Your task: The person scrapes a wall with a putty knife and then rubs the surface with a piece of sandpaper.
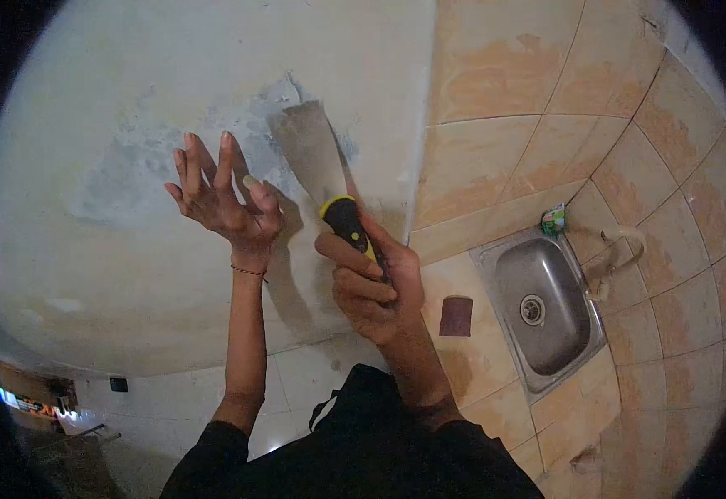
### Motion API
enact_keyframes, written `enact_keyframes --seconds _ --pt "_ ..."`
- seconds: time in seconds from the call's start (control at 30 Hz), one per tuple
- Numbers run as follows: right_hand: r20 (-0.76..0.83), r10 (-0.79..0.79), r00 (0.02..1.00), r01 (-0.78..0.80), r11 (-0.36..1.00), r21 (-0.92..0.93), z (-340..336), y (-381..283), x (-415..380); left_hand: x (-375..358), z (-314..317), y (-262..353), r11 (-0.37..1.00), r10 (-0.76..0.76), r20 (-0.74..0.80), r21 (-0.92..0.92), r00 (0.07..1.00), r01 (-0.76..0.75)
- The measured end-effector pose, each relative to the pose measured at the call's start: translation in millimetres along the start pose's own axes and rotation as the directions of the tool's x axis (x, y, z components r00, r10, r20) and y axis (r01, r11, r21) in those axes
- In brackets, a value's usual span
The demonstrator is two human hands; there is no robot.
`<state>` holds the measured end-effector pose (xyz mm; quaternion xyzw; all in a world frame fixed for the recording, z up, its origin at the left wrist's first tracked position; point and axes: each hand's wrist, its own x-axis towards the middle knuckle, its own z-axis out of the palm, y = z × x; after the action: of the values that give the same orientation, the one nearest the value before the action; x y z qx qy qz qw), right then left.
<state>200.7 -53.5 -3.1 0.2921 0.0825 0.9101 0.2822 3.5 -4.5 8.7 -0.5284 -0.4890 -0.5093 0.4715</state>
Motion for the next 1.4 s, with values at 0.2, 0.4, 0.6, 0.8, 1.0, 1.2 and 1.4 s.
enact_keyframes --seconds 0.2,0.4,0.6,0.8,1.0,1.2,1.4 --pt "-0.011 0.003 1.000 -0.003 0.999 0.033 10 2 2 -1 2 -1 1.000 0.003 -0.012 0.005 1.000 -0.003" --pt "-0.025 0.013 1.000 -0.011 0.996 0.087 19 7 3 0 2 -1 1.000 0.010 -0.023 -0.001 1.000 -0.010" --pt "-0.045 -0.009 0.999 0.011 0.998 0.054 17 4 1 -1 2 0 1.000 0.005 -0.012 0.026 1.000 -0.005" --pt "-0.050 -0.010 0.999 0.015 0.994 0.105 17 7 -3 0 2 0 1.000 0.010 -0.010 0.017 1.000 -0.010" --pt "-0.044 -0.026 0.999 0.031 0.992 0.121 15 7 -4 -2 1 -1 1.000 0.004 -0.010 0.008 1.000 -0.004" --pt "-0.036 -0.014 0.999 0.017 0.997 0.072 17 3 2 0 0 1 0.999 -0.003 -0.008 0.035 1.000 0.003" --pt "-0.045 -0.021 0.999 0.025 0.996 0.083 13 5 -3 1 -1 0 1.000 0.011 -0.006 0.021 1.000 -0.011"
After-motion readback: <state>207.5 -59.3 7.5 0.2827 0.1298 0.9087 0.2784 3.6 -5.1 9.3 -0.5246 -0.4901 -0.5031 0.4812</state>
